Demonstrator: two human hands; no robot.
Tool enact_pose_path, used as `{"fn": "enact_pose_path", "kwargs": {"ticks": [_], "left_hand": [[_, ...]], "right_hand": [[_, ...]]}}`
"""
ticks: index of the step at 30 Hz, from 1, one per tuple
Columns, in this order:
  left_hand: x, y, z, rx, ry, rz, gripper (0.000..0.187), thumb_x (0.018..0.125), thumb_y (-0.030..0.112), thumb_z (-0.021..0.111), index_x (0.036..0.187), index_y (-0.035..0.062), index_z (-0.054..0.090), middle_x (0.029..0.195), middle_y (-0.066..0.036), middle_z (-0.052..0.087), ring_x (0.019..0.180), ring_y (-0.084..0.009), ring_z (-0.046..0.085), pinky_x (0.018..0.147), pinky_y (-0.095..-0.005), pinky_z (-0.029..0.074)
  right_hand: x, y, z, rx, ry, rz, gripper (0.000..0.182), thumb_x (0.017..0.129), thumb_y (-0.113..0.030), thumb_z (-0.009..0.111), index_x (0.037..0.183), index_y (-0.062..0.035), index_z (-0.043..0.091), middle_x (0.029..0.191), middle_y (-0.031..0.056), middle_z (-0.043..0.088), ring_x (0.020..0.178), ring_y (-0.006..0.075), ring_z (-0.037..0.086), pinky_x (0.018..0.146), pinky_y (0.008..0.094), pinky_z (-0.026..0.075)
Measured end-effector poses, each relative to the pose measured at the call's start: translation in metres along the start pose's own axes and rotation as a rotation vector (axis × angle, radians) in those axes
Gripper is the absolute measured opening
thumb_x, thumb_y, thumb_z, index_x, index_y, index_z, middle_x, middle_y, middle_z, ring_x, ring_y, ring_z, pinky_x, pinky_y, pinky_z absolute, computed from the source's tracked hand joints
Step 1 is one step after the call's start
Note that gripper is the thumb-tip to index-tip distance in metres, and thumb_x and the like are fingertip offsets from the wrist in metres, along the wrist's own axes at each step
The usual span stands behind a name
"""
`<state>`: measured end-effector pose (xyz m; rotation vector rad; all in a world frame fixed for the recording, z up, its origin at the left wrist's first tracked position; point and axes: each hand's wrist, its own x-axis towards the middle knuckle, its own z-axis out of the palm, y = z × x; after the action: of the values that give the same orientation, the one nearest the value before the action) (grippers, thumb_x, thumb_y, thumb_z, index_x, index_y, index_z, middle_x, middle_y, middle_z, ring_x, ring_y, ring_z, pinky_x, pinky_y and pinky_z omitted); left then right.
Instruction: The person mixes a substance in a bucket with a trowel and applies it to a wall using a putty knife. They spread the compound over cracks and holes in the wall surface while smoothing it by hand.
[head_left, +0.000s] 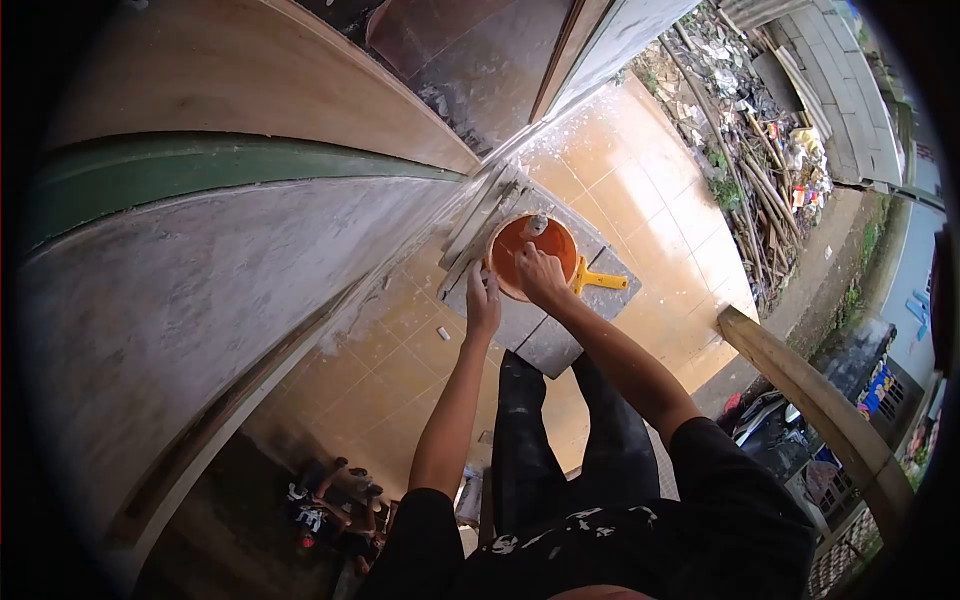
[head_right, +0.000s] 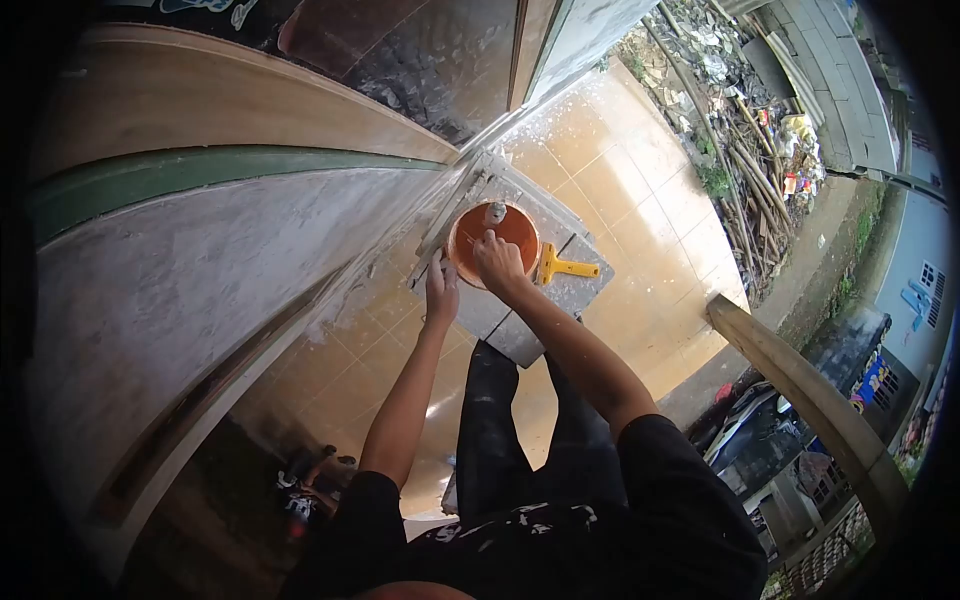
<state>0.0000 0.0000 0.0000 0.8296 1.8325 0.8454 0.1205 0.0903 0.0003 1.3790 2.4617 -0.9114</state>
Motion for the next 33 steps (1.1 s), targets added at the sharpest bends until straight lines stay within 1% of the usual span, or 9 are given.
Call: {"fn": "enact_pose_path", "kwargs": {"ticks": [6,8,11,14,17,20,25,28,33], "left_hand": [[0.008,-0.005,0.0,0.07,0.022,0.027,0.047,0.101,0.026,0.042,0.133,-0.0079,0.04,0.124,-0.028,0.049,0.114,-0.0373,0.052,0.097,-0.0425,0.041],[0.01,-0.006,-0.002,-0.031,0.027,0.066,0.047,0.101,0.029,0.038,0.13,-0.0079,0.044,0.124,-0.026,0.05,0.113,-0.0345,0.052,0.096,-0.0405,0.041],[0.013,-0.012,-0.007,-0.211,0.007,-0.012,0.048,0.102,0.033,0.035,0.127,-0.006,0.048,0.121,-0.022,0.053,0.11,-0.0296,0.054,0.093,-0.0383,0.042],[0.021,-0.038,-0.012,-0.22,0.077,-0.089,0.048,0.102,0.034,0.033,0.126,-0.0034,0.05,0.115,-0.018,0.057,0.102,-0.0252,0.056,0.089,-0.0374,0.043],[0.036,-0.084,-0.014,-0.085,0.185,-0.047,0.042,0.1,0.029,0.039,0.122,-0.0033,0.054,0.117,-0.021,0.058,0.109,-0.0333,0.056,0.095,-0.041,0.043],[0.039,-0.111,-0.021,0.275,0.164,0.041,0.038,0.097,0.023,0.042,0.122,-0.0036,0.054,0.121,-0.023,0.057,0.113,-0.0383,0.054,0.099,-0.0438,0.041],[0.058,-0.13,-0.02,0.436,0.053,0.032,0.039,0.097,0.024,0.043,0.124,-0.003,0.053,0.123,-0.025,0.056,0.116,-0.0405,0.053,0.1,-0.046,0.04],[0.067,-0.127,-0.021,0.482,-0.003,-0.068,0.043,0.099,0.03,0.042,0.125,-0.0028,0.053,0.124,-0.025,0.056,0.116,-0.0409,0.053,0.099,-0.0466,0.041],[0.1,-0.173,-0.016,0.442,-0.09,0.053,0.052,0.099,0.039,0.039,0.124,-0.0042,0.053,0.119,-0.028,0.059,0.11,-0.0428,0.056,0.095,-0.0484,0.044]], "right_hand": [[0.018,0.007,0.031,-0.061,-0.057,-0.019,0.015,0.086,-0.013,0.057,0.089,0.0009,0.061,0.102,0.0213,0.06,0.082,0.0325,0.068,0.064,0.042,0.055],[0.014,0.009,0.029,0.043,0.051,0.008,0.017,0.086,-0.014,0.06,0.091,0.0013,0.064,0.102,0.019,0.062,0.078,0.0317,0.068,0.065,0.0427,0.054],[-0.021,0.003,-0.045,0.333,0.269,0.003,0.018,0.087,-0.014,0.059,0.095,-0.0011,0.069,0.096,0.0144,0.066,0.074,0.0273,0.066,0.063,0.0381,0.053],[-0.05,0.046,-0.065,0.642,0.552,0.327,0.02,0.092,-0.017,0.059,0.095,-0.0006,0.069,0.079,0.0115,0.066,0.065,0.022,0.061,0.061,0.0347,0.048],[-0.064,0.128,-0.029,0.669,0.718,0.66,0.027,0.097,-0.022,0.053,0.096,-0.0008,0.069,0.078,0.0136,0.067,0.068,0.0193,0.062,0.066,0.0325,0.048],[-0.067,0.214,0.047,0.57,0.588,0.831,0.038,0.099,-0.03,0.047,0.111,0.0013,0.066,0.097,0.018,0.071,0.094,0.0279,0.066,0.084,0.0356,0.049],[-0.056,0.245,0.098,0.63,0.383,0.734,0.041,0.098,-0.034,0.047,0.108,-0.0001,0.069,0.102,0.019,0.07,0.096,0.0303,0.066,0.086,0.0369,0.049],[-0.051,0.24,0.092,0.376,0.317,0.68,0.043,0.096,-0.037,0.049,0.09,-0.0027,0.073,0.098,0.0206,0.068,0.092,0.0379,0.065,0.084,0.0416,0.049],[-0.046,0.253,0.098,0.381,0.273,0.584,0.046,0.099,-0.036,0.042,0.095,-0.001,0.071,0.097,0.0229,0.068,0.093,0.0395,0.064,0.086,0.042,0.048]]}}
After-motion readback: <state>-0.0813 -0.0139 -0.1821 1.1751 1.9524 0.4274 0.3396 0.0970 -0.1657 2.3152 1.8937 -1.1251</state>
